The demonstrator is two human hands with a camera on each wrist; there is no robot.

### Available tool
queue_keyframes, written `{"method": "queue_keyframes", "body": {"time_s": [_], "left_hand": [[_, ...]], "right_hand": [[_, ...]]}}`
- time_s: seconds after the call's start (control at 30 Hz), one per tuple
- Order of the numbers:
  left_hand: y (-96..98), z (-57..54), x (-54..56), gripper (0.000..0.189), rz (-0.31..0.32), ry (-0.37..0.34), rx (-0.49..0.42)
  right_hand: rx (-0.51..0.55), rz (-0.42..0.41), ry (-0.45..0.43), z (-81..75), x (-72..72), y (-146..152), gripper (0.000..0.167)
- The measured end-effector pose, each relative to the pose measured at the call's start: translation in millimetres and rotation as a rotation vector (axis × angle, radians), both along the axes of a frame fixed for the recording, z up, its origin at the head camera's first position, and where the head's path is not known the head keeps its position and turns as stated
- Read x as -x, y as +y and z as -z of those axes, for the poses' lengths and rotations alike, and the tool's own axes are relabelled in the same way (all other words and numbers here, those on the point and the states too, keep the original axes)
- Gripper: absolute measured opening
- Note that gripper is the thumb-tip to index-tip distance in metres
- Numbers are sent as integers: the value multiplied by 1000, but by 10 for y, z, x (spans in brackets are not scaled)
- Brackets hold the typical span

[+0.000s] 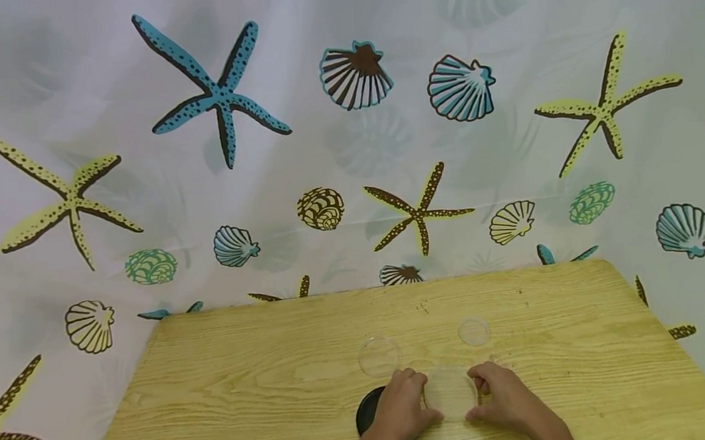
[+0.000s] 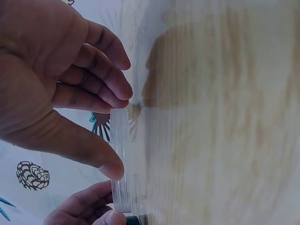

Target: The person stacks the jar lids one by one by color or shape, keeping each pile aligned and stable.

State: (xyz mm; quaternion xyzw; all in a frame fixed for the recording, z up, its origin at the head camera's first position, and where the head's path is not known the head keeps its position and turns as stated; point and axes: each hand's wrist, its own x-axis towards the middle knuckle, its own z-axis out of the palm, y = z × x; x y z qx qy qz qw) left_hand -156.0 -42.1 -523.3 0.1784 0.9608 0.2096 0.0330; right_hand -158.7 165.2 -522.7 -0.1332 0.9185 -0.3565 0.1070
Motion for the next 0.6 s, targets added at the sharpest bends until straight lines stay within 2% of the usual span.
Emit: {"method": "queue_keyframes", "body": {"time_s": [0.33, 0.6], "left_hand": [[17, 56, -10, 53, 5, 36, 23], [17, 86, -18, 50, 0, 43, 34]], "right_hand": [[32, -25, -5, 32, 0, 0, 64], [51, -61, -5, 46, 8, 3, 44]]}}
